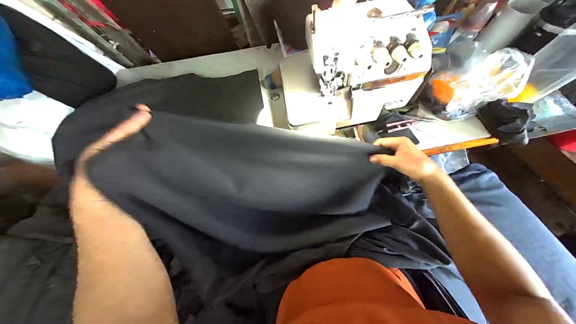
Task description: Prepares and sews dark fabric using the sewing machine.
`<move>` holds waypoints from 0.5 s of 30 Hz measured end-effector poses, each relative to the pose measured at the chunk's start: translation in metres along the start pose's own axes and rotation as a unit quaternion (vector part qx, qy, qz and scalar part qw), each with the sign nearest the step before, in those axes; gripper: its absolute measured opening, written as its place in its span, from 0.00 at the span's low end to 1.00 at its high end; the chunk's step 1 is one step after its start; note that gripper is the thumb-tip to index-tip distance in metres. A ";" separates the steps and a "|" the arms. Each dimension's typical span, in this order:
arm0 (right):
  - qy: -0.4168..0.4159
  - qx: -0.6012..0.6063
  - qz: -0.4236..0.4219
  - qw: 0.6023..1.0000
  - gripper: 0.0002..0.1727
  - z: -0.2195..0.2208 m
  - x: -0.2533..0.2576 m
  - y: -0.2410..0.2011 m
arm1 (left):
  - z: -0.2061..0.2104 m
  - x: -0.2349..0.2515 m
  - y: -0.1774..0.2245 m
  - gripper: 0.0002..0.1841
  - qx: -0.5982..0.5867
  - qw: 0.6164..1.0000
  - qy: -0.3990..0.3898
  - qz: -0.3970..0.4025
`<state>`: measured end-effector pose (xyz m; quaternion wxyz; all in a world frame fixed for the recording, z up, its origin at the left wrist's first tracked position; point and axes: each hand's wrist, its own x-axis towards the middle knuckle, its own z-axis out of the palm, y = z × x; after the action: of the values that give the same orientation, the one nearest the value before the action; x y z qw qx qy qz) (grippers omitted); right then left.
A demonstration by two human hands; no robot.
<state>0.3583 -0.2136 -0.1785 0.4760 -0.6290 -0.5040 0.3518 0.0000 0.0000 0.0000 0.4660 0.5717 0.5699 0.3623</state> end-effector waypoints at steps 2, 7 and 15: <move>0.067 0.050 0.036 0.996 0.05 0.015 0.013 0.013 | -0.040 0.039 -0.096 0.22 0.033 0.997 -0.066 0.034; 0.139 0.106 0.057 0.983 0.06 0.028 0.005 0.014 | -0.100 0.121 -0.204 0.24 -0.026 0.999 0.011 -0.025; 0.221 0.242 0.065 0.943 0.07 0.049 -0.014 0.010 | -0.053 0.104 -0.154 0.31 0.154 0.987 0.036 -0.007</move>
<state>0.3127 -0.2158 -0.2031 0.6893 -0.5882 -0.2441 0.3453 -0.0895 0.0961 -0.1414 0.3535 0.6195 0.6393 0.2872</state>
